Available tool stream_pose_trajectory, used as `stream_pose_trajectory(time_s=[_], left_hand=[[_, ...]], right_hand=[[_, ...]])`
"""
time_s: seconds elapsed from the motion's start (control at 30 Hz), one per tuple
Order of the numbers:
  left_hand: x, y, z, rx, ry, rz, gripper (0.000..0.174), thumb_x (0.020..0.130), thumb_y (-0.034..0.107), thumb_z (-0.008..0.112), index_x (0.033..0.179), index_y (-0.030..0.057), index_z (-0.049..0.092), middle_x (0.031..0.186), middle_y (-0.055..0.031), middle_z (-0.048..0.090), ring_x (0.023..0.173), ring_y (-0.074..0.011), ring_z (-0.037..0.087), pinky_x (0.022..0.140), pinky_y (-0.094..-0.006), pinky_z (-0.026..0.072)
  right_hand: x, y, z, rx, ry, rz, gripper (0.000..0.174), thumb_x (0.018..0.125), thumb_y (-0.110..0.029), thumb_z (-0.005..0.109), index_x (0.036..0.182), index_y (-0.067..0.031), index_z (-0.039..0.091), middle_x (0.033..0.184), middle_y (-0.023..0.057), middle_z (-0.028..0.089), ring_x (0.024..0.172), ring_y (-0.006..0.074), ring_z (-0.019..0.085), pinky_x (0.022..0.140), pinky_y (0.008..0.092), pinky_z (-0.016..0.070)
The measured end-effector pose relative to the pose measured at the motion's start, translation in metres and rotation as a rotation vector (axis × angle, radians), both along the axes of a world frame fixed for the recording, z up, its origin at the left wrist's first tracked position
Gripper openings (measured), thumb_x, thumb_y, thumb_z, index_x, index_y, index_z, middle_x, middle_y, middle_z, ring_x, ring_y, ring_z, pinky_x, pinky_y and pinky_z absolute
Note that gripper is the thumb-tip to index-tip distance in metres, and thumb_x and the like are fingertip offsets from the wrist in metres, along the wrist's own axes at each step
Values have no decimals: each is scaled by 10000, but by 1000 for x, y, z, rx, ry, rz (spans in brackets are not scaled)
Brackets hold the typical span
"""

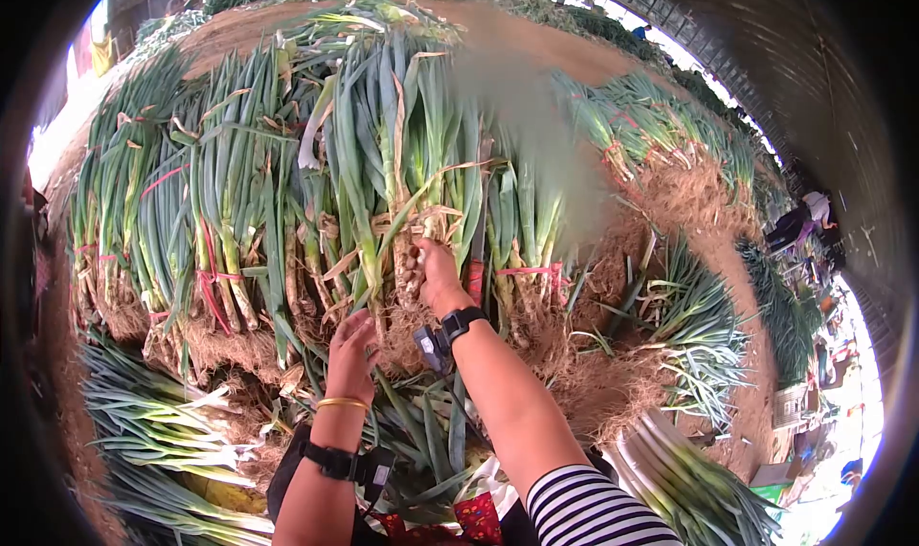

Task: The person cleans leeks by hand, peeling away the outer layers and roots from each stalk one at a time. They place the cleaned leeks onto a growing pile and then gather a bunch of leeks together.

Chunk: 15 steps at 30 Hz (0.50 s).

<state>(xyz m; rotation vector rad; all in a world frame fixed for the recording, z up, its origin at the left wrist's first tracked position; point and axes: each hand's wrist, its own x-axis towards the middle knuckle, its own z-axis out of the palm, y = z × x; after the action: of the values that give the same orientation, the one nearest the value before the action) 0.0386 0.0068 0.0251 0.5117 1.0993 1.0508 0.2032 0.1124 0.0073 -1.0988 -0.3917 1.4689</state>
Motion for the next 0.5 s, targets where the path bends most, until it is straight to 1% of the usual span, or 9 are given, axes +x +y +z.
stream_pose_trajectory(time_s=[0.07,0.17,0.27,0.33,0.37,0.4,0.43,0.47,0.5], left_hand=[[15,1,-15,-114,-23,18,409,856,316,587,1203,122,491,1126,-9,514,974,-162,440,864,-361,343],[36,0,-17,-277,-170,-88,561,846,483,543,1276,135,447,1210,-31,488,1033,-216,461,875,-394,339],[41,12,-16,-431,-190,-95,576,847,505,516,1287,140,447,1195,-51,510,1029,-236,495,918,-432,322],[42,15,-27,-395,-208,-141,547,835,462,554,1252,117,480,1149,-56,549,992,-222,525,917,-448,340],[44,14,-28,-277,-202,-153,510,835,433,560,1216,99,502,1107,-46,566,986,-196,523,869,-420,365],[46,14,-30,-156,-192,-167,474,835,404,567,1180,81,524,1064,-37,584,980,-170,522,821,-392,389],[48,19,-64,-126,-70,-124,361,826,285,588,1061,14,625,969,-77,603,858,-131,527,756,-290,403],[50,18,-62,-119,-57,-130,361,826,285,588,1061,14,625,969,-77,603,858,-131,527,756,-290,403],[52,18,-57,-43,31,-142,295,837,254,579,982,2,630,839,-38,580,732,-108,494,657,-263,378]], right_hand=[[-6,-6,12,41,134,-18,65,863,-161,517,846,-98,510,698,14,502,549,127,477,458,291,393],[-11,-17,27,45,117,-32,52,898,-172,503,905,-120,506,715,-4,474,552,115,456,460,270,375],[-11,-36,40,58,23,-2,120,905,-178,507,996,-102,490,763,0,459,554,103,443,471,265,400],[-14,-46,43,54,-36,-40,138,907,-174,509,1007,-84,480,781,5,458,565,100,454,460,265,412],[-14,-48,41,57,-32,-41,138,907,-174,509,1007,-84,480,781,5,458,565,100,454,460,265,412],[-14,-49,40,78,-161,-28,143,908,-170,511,1003,-70,472,768,8,460,558,100,458,447,265,409],[-15,-50,37,100,-286,-19,150,908,-167,513,999,-57,465,756,11,461,551,101,462,433,265,407],[-14,-44,20,106,-275,-27,150,908,-167,513,999,-57,465,756,11,461,551,101,462,433,265,407],[-10,-34,-9,174,-535,-102,159,908,-168,516,992,-45,459,745,16,467,543,101,470,422,267,406]])
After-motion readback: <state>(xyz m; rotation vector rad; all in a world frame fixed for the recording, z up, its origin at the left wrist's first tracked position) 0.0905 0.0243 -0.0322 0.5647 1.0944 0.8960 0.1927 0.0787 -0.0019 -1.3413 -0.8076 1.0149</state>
